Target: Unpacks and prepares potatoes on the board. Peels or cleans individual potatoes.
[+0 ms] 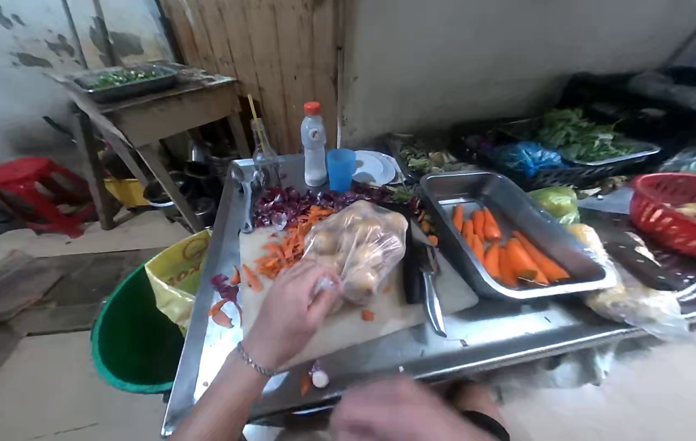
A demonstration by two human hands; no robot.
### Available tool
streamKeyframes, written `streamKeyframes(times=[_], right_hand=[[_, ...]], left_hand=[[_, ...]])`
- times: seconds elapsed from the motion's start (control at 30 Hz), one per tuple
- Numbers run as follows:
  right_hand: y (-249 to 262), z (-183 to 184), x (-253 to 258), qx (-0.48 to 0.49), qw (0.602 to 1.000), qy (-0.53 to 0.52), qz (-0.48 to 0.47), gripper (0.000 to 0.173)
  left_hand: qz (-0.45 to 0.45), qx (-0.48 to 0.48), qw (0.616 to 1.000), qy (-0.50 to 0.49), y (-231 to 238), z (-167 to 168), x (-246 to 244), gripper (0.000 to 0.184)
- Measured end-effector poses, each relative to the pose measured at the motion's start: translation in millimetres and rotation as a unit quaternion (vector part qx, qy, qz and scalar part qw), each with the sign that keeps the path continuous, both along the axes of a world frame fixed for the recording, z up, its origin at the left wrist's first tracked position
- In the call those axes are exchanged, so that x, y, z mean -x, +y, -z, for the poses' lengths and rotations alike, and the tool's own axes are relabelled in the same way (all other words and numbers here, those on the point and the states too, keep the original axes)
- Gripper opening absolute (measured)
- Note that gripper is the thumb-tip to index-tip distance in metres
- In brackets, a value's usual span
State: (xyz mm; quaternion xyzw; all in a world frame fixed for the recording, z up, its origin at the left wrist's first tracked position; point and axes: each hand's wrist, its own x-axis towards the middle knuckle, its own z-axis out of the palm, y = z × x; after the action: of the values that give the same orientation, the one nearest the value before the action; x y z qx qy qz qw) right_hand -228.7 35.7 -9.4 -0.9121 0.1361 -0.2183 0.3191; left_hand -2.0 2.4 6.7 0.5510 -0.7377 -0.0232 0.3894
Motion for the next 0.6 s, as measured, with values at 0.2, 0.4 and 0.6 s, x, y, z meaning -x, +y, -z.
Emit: streamKeyframes(times=[0.2, 0.4, 0.6], right_hand=[[-91.1, -85.1, -28.5, 0.227, 0.954, 0.071, 0.185, 0.028], [-128.0, -94.9, 22.8, -0.002, 0.859, 0.274, 0.432, 0.031], [-118.3, -39.1, 32.1, -0.105, 0.820, 0.341, 0.448, 0.064]], left_hand=[[0.022, -0.043, 0.999, 0.021, 2.8, -18.8, 9.2, 0.014], [-0.046, -0.127, 0.989, -0.059, 8.4, -24.8, -0.2, 0.032], [-0.008, -0.099, 0.975, -0.200, -7.8, -60.3, -15.0, 0.024]])
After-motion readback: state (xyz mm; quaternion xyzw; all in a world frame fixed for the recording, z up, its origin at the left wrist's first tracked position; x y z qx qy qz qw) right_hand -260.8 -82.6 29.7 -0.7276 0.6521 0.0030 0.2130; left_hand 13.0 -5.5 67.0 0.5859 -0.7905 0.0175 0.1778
